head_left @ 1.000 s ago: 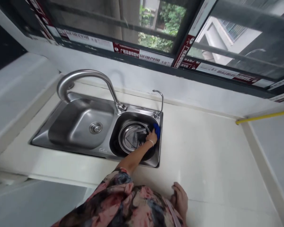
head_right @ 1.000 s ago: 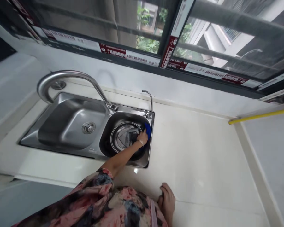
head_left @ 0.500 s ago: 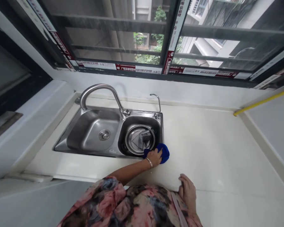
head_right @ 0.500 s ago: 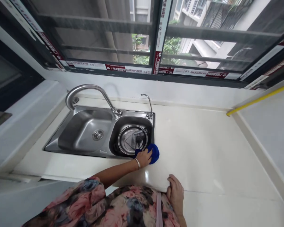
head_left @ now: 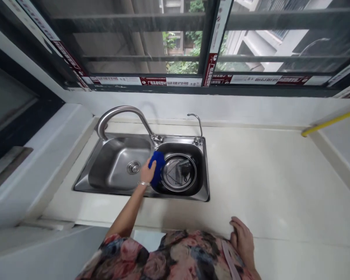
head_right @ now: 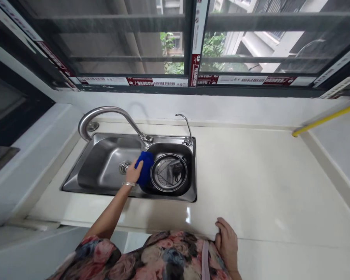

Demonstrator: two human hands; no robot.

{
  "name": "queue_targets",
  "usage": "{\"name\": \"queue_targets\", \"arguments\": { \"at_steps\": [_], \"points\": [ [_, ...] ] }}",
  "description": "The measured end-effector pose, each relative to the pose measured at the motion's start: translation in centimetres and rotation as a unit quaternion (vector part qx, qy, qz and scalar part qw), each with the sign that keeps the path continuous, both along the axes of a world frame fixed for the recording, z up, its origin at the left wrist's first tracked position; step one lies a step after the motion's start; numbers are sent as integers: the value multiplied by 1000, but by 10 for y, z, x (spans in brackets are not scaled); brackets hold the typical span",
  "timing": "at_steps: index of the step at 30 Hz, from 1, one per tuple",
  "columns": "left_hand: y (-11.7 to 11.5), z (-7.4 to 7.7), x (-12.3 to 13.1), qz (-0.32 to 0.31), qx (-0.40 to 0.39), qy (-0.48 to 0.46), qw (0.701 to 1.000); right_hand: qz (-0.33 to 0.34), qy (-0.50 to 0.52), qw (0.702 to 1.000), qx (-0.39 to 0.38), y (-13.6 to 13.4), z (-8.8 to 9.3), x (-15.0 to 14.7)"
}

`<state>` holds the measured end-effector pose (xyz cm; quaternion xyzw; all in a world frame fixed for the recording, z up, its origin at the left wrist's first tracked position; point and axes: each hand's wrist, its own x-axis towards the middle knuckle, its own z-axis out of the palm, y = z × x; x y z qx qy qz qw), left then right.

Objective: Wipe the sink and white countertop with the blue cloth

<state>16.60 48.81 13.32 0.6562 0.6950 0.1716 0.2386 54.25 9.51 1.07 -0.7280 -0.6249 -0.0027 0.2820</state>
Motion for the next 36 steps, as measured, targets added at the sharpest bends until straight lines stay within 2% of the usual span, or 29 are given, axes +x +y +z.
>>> {"name": "queue_targets", "arguments": {
  "at_steps": [3, 6, 9, 12, 15, 20, 27, 36],
  "points": [
    [35, -3, -8, 63, 16, 27, 998, 3, -8, 1000, 6, -1, 0, -1],
    [70, -19, 7, 100, 1, 53, 994, 1, -11, 1000, 6, -1, 1, -1],
    [93, -38, 29, 102, -48, 81, 990, 2, -10, 1000, 0, -2, 5, -1],
    [100, -51, 40, 80, -79, 116, 987, 0, -7, 1000, -2, -4, 11, 0],
    [95, -53, 37, 35, -91, 149, 984, -1, -3, 1000, -9, -6, 15, 1],
    [77, -45, 27, -55, -106, 190, 974, 15, -5, 1000, 1, -3, 9, 3],
    [39, -37, 13, -162, -124, 223, 953, -2, -4, 1000, 12, 6, 9, -2],
    [-13, -23, -25, -233, -148, 228, 934, -10, 0, 1000, 26, 11, 13, -6]
  ]
}}
